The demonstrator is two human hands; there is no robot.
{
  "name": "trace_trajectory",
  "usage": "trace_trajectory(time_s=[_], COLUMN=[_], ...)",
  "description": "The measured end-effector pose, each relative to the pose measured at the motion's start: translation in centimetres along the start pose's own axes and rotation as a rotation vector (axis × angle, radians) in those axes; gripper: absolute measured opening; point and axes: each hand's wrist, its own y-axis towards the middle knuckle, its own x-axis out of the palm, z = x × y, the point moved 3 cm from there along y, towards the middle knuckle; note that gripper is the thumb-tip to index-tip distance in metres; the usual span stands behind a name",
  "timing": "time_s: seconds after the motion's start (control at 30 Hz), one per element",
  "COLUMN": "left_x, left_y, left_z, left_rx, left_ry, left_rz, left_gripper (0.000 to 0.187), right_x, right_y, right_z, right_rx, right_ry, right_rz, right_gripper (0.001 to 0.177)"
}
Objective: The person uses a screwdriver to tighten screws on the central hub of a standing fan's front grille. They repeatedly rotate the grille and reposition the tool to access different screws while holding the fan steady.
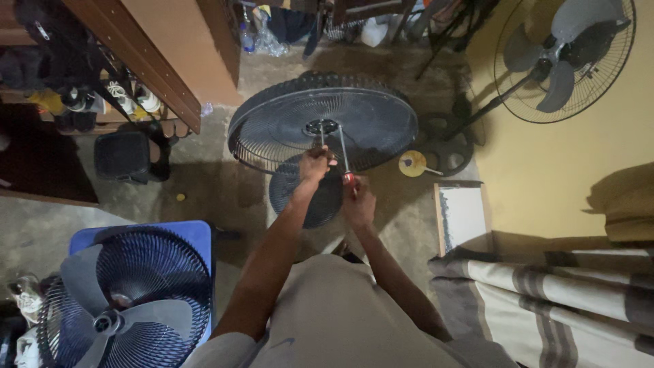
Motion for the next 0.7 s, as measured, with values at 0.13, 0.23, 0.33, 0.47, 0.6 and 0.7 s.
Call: trace_trajectory(time_s=[0.13, 0.23, 0.33, 0.47, 0.6, 0.7], left_x=[-0.1, -0.4, -0.2, -1.4, -2.1, -2.0], left_y=[0.6, 1.2, 1.4, 2.1, 2.4, 2.0], left_z=[-0.8, -1.2, -1.6, -1.8, -2.2, -2.8], left_rx=[0.091, 0.108, 0.156, 0.169, 0.211, 0.156], left_ry=[0.066, 0.164, 0.339, 0.342, 0.372, 0.282], left_rz=[-0.017, -0.008, -0.073, -0.105, -0.073, -0.050], left_gripper=[0.029, 0.030, 0.032, 0.031, 0.033, 0.035], right_x=[-0.7, -0.9, -0.7, 1.2, 2.2, 2.7], right_y=[-0.2, 0.1, -0.1, 0.0, 0.1, -0.1], right_z=[0.0, -0.3, -0.8, 1.4, 3.5, 4.0], right_rx=[0.328, 0.241, -0.116, 0.312, 0.628, 0.574], right_ry=[0.166, -0.306, -0.148, 0.217, 0.524, 0.513], right_rz=[-0.194, -0.210, -0.056, -0.238, -0.361, -0.440], right_gripper=[0.037, 0.036, 0.036, 0.039, 0.033, 0.032])
